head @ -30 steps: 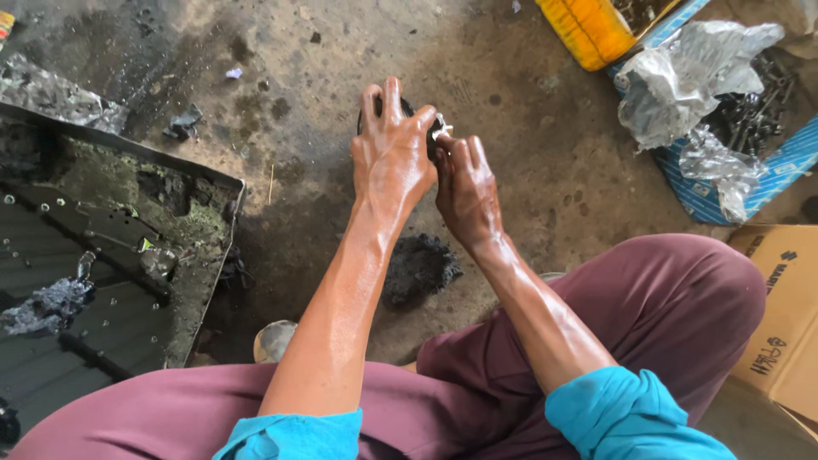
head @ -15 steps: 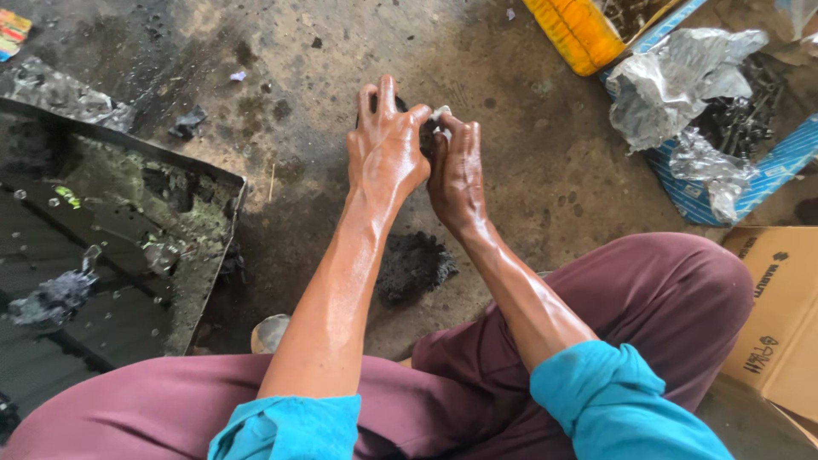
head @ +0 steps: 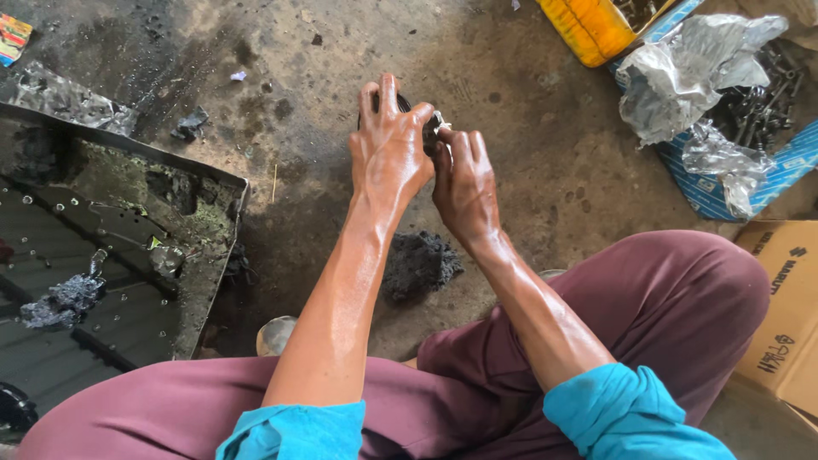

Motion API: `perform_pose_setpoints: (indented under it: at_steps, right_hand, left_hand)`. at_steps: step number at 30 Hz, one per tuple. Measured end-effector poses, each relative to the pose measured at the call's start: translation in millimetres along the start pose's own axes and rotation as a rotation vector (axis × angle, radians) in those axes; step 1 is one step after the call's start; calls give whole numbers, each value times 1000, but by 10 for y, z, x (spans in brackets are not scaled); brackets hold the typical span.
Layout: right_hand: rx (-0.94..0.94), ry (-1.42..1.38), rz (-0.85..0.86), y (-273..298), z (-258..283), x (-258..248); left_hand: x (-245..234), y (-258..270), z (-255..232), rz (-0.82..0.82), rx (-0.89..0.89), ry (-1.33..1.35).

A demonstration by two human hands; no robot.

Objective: The person sits on the floor and uses a metal scraper to clean a small mechanical part, likely a stator or rotor, held in their left hand. They repeatedly scrape the surface and edges of the part to remove grime and debris, occasionally rotating the object to access different areas.

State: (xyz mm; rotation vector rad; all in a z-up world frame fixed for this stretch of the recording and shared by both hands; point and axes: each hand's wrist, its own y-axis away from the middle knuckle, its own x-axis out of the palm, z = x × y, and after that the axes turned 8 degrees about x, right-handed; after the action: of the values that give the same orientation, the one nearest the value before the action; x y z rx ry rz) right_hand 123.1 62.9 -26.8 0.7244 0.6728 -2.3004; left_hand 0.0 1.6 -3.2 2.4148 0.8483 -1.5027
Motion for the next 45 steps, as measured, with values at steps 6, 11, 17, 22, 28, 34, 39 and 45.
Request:
perform_pose_setpoints:
  at_steps: [6,11,17,22,28,34,39,45]
  right_hand:
    - [23,-30,-62,44,-92,181]
    - [26,-94,-89,-18,-84,162]
    - [272,-161,-47,-113,38,-105]
    - [5,37,-29,-257,80,-279]
    - [28,74,22,-321,85,-227]
    - [5,50,17,-317,73,-168]
    - [-16,85,29,-400,66,-182]
    - [-18,80,33,-420,21,-204]
  left_hand:
    - [21,-21,10,-22,2,-6]
    - [-85,17,-53,-99,30,29]
    - [-143,50,-97,-73,33,13]
    - [-255,36,-110,-14,14,65]
    - [-164,26,-73,-58,21,15]
    - [-109,36,-44,-90,22,58]
    - [-77,59,-37,-132,33,75]
    - [-91,-5,-31,-105,10,66]
